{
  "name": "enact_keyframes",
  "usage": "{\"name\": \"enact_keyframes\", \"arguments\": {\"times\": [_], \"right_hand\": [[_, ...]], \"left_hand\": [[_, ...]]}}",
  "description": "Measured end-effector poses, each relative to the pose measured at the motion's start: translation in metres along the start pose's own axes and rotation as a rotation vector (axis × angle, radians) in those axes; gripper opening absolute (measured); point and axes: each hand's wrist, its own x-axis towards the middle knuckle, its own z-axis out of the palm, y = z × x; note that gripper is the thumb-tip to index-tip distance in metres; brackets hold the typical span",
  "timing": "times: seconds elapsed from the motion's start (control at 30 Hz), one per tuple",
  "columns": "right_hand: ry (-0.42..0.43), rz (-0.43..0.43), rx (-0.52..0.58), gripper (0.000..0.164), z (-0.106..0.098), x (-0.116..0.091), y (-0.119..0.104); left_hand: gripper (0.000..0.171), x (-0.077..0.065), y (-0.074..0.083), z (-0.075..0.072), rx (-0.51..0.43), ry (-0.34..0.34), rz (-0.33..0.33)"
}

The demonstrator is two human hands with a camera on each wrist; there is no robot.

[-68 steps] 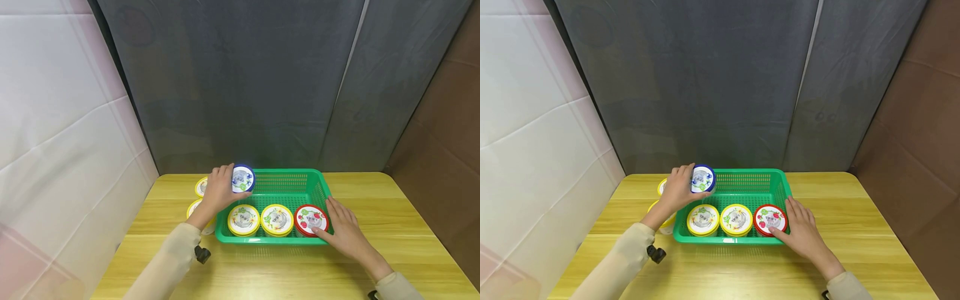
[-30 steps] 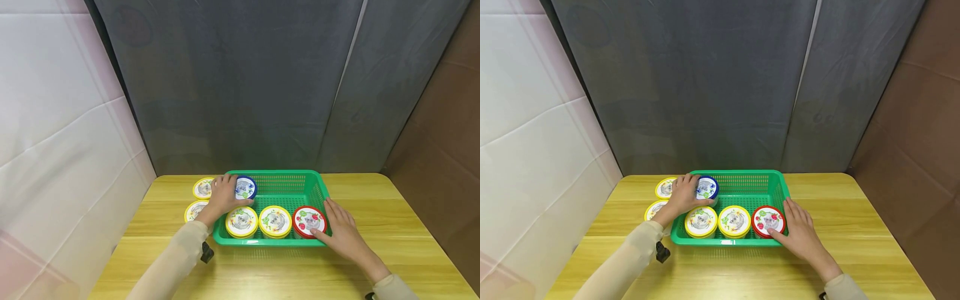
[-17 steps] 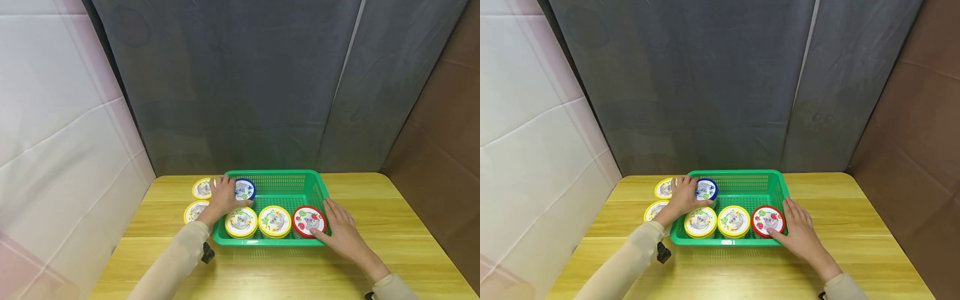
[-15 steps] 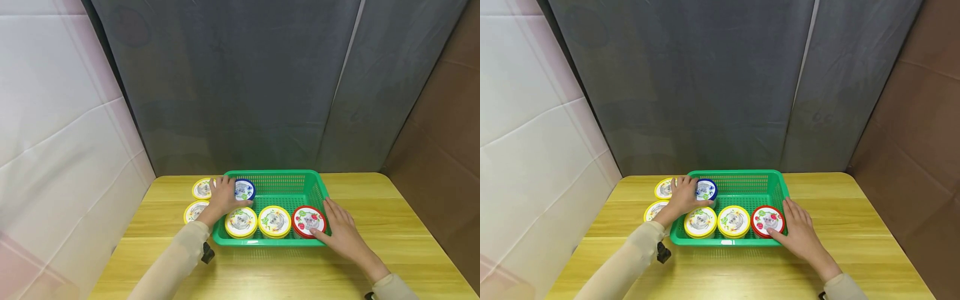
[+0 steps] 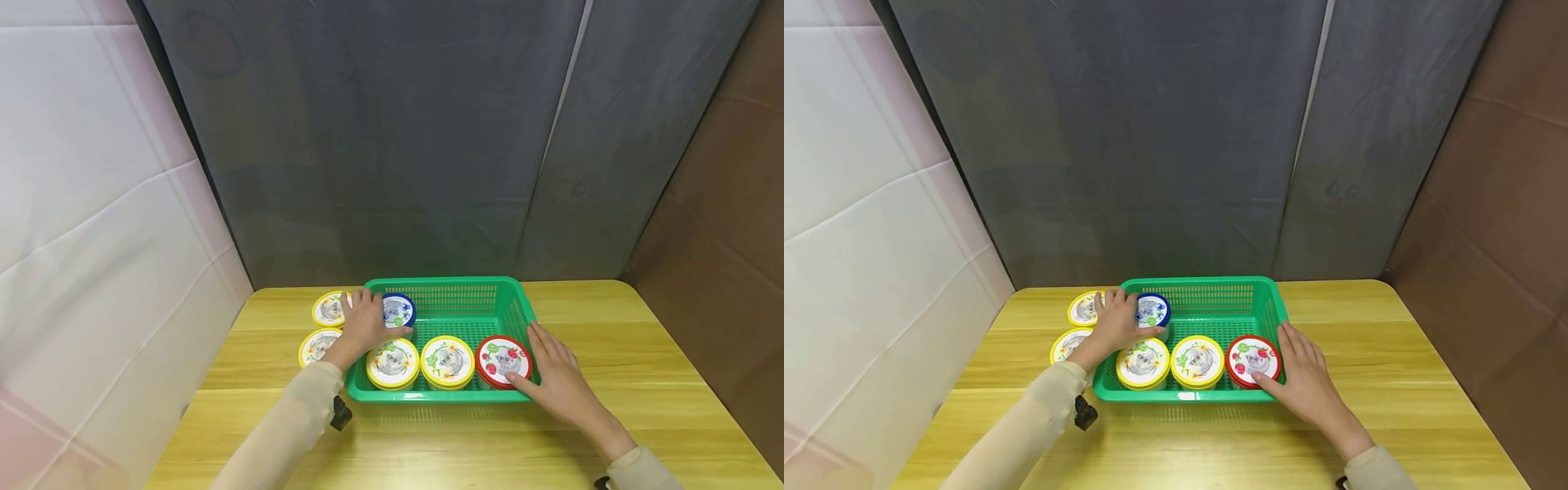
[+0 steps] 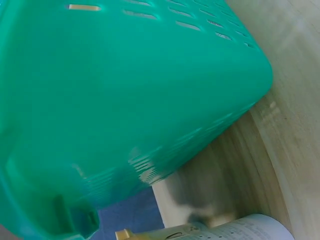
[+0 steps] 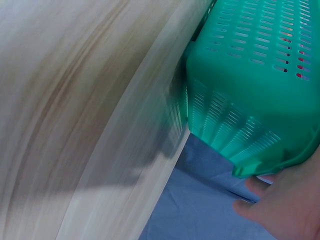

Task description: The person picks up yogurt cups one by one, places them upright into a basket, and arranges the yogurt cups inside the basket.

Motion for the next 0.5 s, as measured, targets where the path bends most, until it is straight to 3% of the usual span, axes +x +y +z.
{"name": "enact_keyframes", "arguments": {"times": [0.5], "right_hand": [[-0.002, 0.006, 0.01, 0.097, -0.0002, 0.0002, 0.0]], "left_hand": [[0.106, 0.0008, 0.0024, -0.0007, 0.038, -0.051, -0.012]]}}
